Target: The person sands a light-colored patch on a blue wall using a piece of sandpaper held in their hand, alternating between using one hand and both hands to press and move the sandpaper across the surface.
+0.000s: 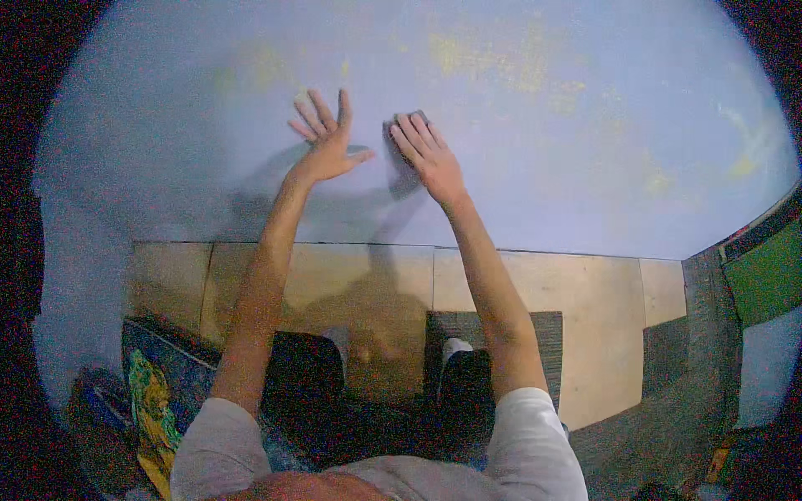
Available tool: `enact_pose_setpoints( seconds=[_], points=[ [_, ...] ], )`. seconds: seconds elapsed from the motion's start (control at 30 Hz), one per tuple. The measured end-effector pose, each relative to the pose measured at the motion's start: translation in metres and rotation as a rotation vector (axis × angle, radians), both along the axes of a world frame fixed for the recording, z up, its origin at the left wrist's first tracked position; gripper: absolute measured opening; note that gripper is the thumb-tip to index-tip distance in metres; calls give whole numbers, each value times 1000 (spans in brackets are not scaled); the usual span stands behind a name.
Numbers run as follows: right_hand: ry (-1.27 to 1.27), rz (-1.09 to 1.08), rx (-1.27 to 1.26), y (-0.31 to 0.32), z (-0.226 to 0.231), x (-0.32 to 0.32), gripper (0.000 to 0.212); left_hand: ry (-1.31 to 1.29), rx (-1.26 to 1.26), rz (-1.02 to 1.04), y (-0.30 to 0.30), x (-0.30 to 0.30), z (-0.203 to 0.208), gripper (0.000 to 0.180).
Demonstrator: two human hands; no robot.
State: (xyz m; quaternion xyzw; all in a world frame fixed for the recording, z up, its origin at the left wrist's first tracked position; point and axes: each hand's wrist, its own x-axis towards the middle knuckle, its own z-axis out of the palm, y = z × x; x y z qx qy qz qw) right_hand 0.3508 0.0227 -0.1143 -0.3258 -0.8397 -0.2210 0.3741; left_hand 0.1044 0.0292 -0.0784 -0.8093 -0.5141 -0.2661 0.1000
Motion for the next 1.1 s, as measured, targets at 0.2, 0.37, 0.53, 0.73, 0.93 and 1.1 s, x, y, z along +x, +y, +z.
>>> enact_pose_setpoints(
  seconds=[0.2,0.37,0.53,0.73,0.93,1.1],
  points=[
    [11,-20,-9,4,-36,9,62,58,19,14,4,2,2,135],
    [27,-82,-54,-1,-61,7,61,61,-37,23,5,3,4,135],
    [66,-22,0,0,0,-1,58,-10,14,-15,3,1,-3,126],
    [225,-85,95,2,61,-30,59,54,-8,19,4,1,1,135],
    [260,-1,9,3,-17,-17,70,42,-45,27,0,9,8,134],
    [172,-48,-24,0,-24,-15,59,35,-48,23,1,4,7,133]
  ],
)
